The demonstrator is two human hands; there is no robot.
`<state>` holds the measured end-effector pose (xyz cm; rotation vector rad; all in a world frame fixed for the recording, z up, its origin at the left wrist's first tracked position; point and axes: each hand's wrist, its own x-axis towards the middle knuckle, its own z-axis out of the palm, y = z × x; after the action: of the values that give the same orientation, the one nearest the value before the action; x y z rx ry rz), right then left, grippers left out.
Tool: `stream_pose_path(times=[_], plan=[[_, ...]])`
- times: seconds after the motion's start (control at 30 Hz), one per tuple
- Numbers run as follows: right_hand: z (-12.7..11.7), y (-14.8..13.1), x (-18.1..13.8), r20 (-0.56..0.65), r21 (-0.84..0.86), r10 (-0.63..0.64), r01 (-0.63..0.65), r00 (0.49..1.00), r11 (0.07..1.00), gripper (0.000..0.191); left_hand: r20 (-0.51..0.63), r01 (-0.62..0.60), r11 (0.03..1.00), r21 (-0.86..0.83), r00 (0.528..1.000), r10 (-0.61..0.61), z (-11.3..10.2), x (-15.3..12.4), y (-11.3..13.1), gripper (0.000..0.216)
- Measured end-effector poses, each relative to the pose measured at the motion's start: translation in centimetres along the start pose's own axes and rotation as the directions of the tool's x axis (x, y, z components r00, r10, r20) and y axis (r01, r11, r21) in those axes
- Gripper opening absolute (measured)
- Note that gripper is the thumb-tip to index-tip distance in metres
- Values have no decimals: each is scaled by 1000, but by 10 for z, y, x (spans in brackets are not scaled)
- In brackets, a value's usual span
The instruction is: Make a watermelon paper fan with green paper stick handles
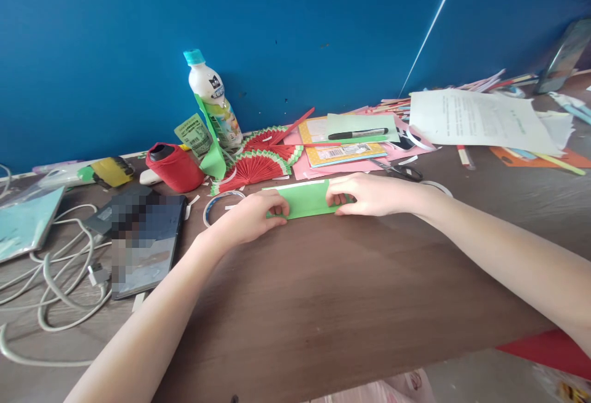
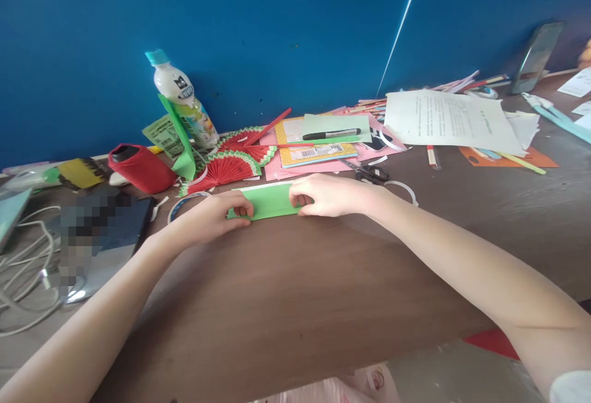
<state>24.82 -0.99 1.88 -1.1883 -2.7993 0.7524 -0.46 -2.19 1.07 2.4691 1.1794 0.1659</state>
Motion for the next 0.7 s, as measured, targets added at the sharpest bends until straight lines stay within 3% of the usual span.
stream_pose_path(times=[0.27,0.43,0.7], plan=[[4,0,2,-98,-49,-50,46,994,998,15,-41,73,996,51,997,-71,-6,-2,4,16],[2,0,2,-120,23,10,-8,993,1000,14,-22,125,992,8,992,-125,-6,0,5,15],[16,17,9,-168,152,86,-61,982,987,6,-66,74,997,-10,995,-75,1,1,0,9]])
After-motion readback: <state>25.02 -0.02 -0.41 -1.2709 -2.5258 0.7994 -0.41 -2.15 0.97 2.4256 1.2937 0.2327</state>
